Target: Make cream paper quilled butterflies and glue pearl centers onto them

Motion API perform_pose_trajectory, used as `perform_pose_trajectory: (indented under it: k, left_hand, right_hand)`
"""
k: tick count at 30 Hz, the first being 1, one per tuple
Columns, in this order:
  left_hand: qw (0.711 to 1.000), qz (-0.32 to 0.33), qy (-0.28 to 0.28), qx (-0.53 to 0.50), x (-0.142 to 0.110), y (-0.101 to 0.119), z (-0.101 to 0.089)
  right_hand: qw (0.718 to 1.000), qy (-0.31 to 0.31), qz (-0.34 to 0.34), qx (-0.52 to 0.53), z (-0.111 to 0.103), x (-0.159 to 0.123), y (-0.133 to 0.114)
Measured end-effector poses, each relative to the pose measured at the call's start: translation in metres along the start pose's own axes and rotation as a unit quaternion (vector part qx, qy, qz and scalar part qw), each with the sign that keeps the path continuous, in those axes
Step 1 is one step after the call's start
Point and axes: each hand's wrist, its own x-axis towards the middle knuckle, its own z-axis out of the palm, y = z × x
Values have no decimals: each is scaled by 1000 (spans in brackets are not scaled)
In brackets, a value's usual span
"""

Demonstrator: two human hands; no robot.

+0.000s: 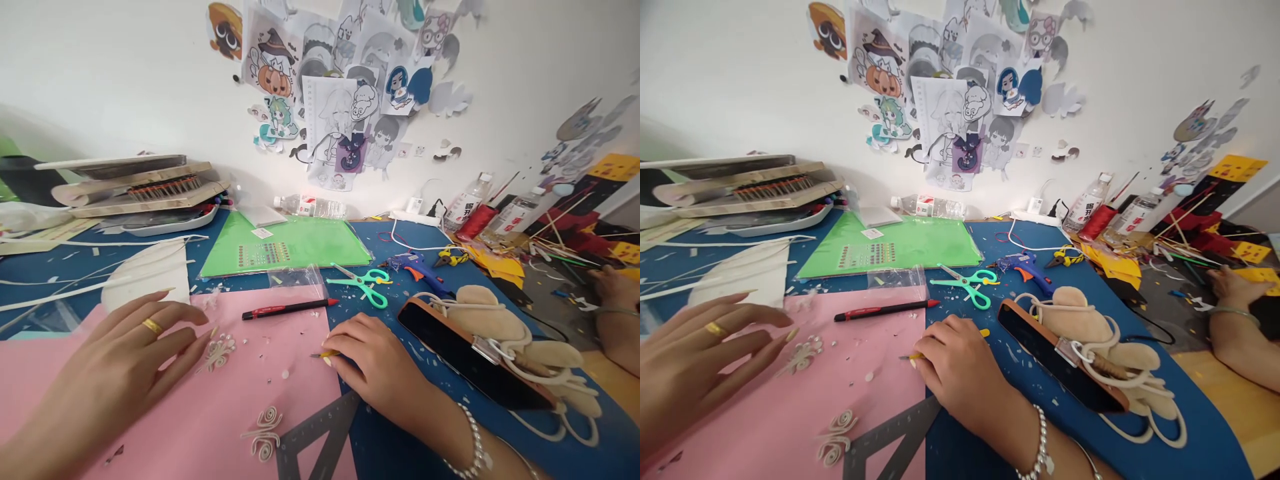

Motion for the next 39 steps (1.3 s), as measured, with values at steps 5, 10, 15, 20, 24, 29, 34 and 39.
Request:
perform_pose_trajectory:
  k: [5,10,15,20,24,29,34,39]
  left_hand:
    - [999,-30,21,30,1,-2,-2]
    - [977,-150,28,150,3,-18,-26]
    - [973,-174,-17,152,3,-23,-35]
    - [985,-136,-14,104,10,-4,-27]
    - [993,-104,-7,60,11,5,-26]
    - [1000,-24,0,-17,9,13,-23]
    - [999,0,9,-51,11,22,-17]
    - [998,-20,-22,-53,5,16,-8]
  right_hand:
    - [1000,13,-9,-6,1,2,3]
    - [999,33,-20,-3,-5,1,5]
    - [995,82,-31,-43,-20,2,6]
    - [983,144,-26,-114,-46,-5,7]
    - [964,167,2,-208,-73,-20,14]
    - [935,159,68,-309,-111,-32,36]
    - [932,1,217,-292,-140,-22,86]
    - [917,-187,273,-221,-147,2,135]
